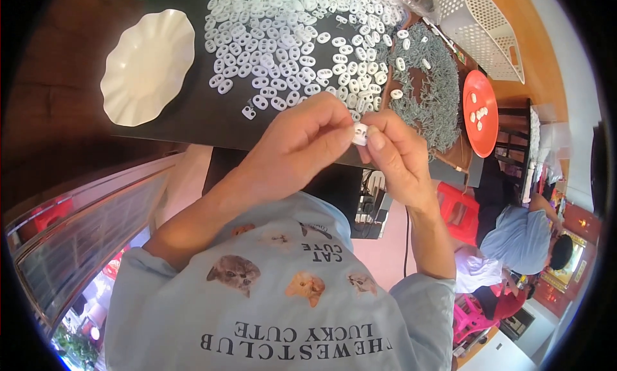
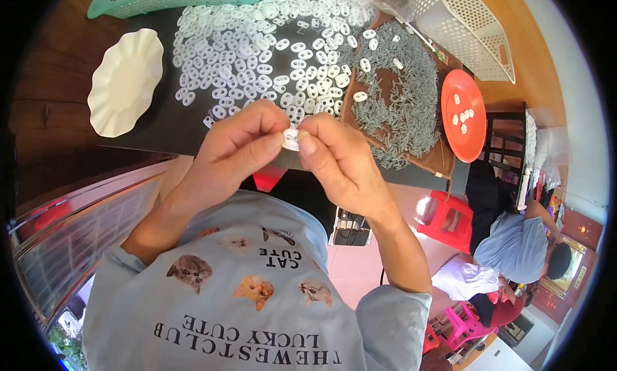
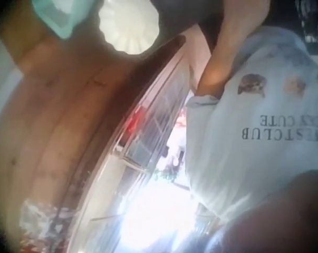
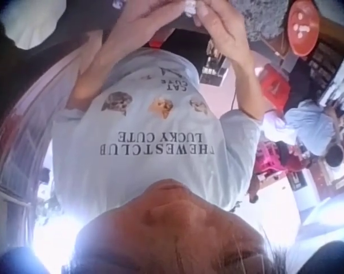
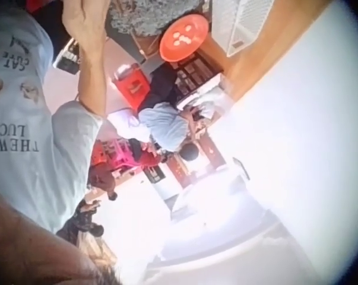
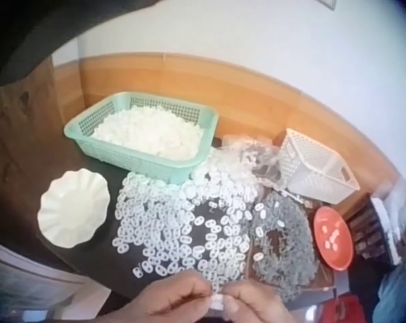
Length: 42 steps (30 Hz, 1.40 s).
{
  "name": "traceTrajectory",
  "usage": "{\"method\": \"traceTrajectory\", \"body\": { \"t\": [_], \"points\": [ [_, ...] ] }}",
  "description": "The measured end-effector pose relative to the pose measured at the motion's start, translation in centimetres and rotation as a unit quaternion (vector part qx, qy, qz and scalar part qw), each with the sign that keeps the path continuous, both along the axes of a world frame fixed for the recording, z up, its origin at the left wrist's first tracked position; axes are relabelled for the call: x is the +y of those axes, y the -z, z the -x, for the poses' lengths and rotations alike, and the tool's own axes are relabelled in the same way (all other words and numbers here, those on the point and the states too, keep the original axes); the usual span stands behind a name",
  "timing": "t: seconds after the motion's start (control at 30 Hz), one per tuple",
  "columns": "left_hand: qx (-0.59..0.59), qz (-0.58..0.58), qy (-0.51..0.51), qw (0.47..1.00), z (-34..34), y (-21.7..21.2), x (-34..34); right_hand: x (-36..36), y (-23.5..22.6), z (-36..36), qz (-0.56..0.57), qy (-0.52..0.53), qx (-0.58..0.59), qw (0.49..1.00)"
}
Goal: Sorting and inspecting small white plastic fasteners at a desk.
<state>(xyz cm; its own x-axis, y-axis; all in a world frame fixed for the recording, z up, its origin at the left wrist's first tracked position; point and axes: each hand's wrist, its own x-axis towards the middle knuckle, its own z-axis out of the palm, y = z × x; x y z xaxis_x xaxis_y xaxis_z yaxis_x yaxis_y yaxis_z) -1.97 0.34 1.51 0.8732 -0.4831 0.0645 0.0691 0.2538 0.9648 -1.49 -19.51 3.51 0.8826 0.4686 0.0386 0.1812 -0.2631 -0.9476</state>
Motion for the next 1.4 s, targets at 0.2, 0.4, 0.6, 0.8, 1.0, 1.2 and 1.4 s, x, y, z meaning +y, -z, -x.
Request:
{"method": "traceTrajectory", "body": {
  "t": [0.2, 0.4, 0.6, 0.8, 1.0, 1.2, 1.4],
  "points": [
    [0.081, 0.025, 0.005, 0.996, 0.2, -0.2, -0.7, 0.1, 0.5, 0.9, -0.008, 0.061, -0.038, 0.997],
    [-0.049, -0.054, -0.075, 0.995, -0.1, 1.4, 0.3, -8.1, -1.5, -1.5, 0.03, 0.366, -0.043, 0.929],
    [-0.319, -0.219, -0.227, 0.894, -0.9, 2.6, 1.6, -20.9, 0.3, -4.6, 0.225, 0.407, -0.09, 0.88],
    [-0.385, -0.261, -0.241, 0.852, -1.3, 3.6, 1.5, -11.6, -0.2, -5.7, 0.255, 0.259, -0.103, 0.926],
    [-0.397, -0.267, -0.234, 0.847, -1.4, 4.1, 1.4, 0.4, 1.3, -11.0, 0.3, 0.054, -0.33, 0.893],
    [-0.402, -0.279, -0.239, 0.839, -1.7, 4.6, 1.6, 4.9, 2.4, -11.9, 0.356, -0.099, -0.358, 0.857],
    [-0.398, -0.298, -0.22, 0.839, -1.6, 4.5, 2.0, 2.4, 2.1, -11.9, 0.308, -0.052, -0.347, 0.884]
  ]
}}
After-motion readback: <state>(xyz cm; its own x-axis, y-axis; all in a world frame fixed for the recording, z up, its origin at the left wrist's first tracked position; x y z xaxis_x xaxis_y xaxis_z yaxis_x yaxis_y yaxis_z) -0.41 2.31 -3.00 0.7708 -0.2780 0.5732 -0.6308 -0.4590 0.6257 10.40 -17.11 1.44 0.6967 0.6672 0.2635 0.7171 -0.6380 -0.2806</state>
